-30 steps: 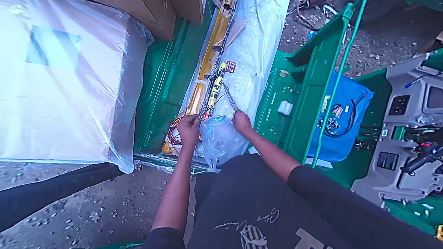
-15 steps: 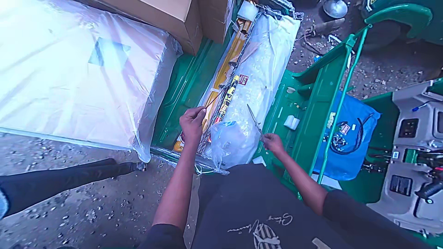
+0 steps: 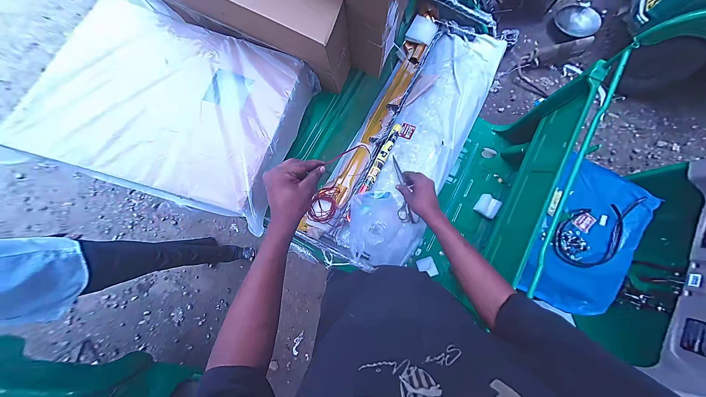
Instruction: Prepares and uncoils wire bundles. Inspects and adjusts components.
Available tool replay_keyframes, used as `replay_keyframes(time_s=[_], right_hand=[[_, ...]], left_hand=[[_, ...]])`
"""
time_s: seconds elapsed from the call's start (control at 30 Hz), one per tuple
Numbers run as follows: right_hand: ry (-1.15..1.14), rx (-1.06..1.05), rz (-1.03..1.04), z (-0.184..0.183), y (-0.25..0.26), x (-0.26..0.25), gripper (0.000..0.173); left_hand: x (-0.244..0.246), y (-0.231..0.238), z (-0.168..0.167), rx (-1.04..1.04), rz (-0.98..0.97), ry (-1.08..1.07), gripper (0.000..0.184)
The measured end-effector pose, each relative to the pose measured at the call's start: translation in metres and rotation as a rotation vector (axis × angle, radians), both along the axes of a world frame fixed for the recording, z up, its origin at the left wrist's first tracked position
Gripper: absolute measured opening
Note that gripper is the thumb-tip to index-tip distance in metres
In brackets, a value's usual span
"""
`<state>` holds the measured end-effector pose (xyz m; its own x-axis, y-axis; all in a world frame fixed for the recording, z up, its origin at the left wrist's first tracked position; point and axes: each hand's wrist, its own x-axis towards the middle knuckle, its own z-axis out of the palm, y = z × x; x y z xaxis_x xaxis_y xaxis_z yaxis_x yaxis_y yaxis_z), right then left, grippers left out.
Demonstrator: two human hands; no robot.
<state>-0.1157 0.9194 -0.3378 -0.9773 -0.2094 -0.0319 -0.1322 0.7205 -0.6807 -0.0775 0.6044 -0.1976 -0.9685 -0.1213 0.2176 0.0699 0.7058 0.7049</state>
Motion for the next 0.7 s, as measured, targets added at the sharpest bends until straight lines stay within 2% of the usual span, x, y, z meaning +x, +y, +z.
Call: replay_keyframes(time_s=[0.07, 0.1, 0.13, 0.17, 0.23, 0.33, 0.43, 0.6, 0.7], right_hand=[[0.305, -0.266, 0.227, 0.061, -0.041, -0.02, 0.05], [0.365, -0.347, 0.359, 0.085, -0.063, -0.029, 0.056], [0.386, -0.407, 0.461, 0.102, -0.085, -0.036, 0.054], [0.405, -0.475, 0.517, 0.111, -0.105, -0.039, 0.045], [0.448, -0.616, 0.516, 0.117, -0.135, -0.036, 0.025], [0.387, -0.673, 0.535, 0.113, -0.156, -0.024, 0.025], [0.263, -0.666, 0.612, 0.102, -0.171, -0.012, 0.026], [0.144, -0.744, 0.562, 0.102, -0.184, -0.01, 0.023], [0.062, -0.748, 0.539, 0.099, -0.184, -0.011, 0.025]], left_hand=[[0.004, -0.003, 0.015, -0.013, -0.035, -0.012, 0.014], [0.004, -0.003, 0.022, 0.009, -0.053, -0.019, 0.014], [0.005, -0.002, 0.03, 0.046, -0.062, -0.016, 0.013], [0.006, -0.002, 0.036, 0.079, -0.061, -0.013, 0.013], [0.008, -0.005, 0.044, 0.141, -0.069, 0.023, 0.014], [0.013, -0.011, 0.048, 0.324, -0.102, 0.129, 0.014], [0.015, -0.011, 0.052, 0.51, -0.144, 0.146, 0.012], [0.014, -0.029, 0.051, 0.543, -0.113, 0.199, 0.013], [0.022, -0.056, 0.052, 0.424, -0.071, 0.242, 0.016]])
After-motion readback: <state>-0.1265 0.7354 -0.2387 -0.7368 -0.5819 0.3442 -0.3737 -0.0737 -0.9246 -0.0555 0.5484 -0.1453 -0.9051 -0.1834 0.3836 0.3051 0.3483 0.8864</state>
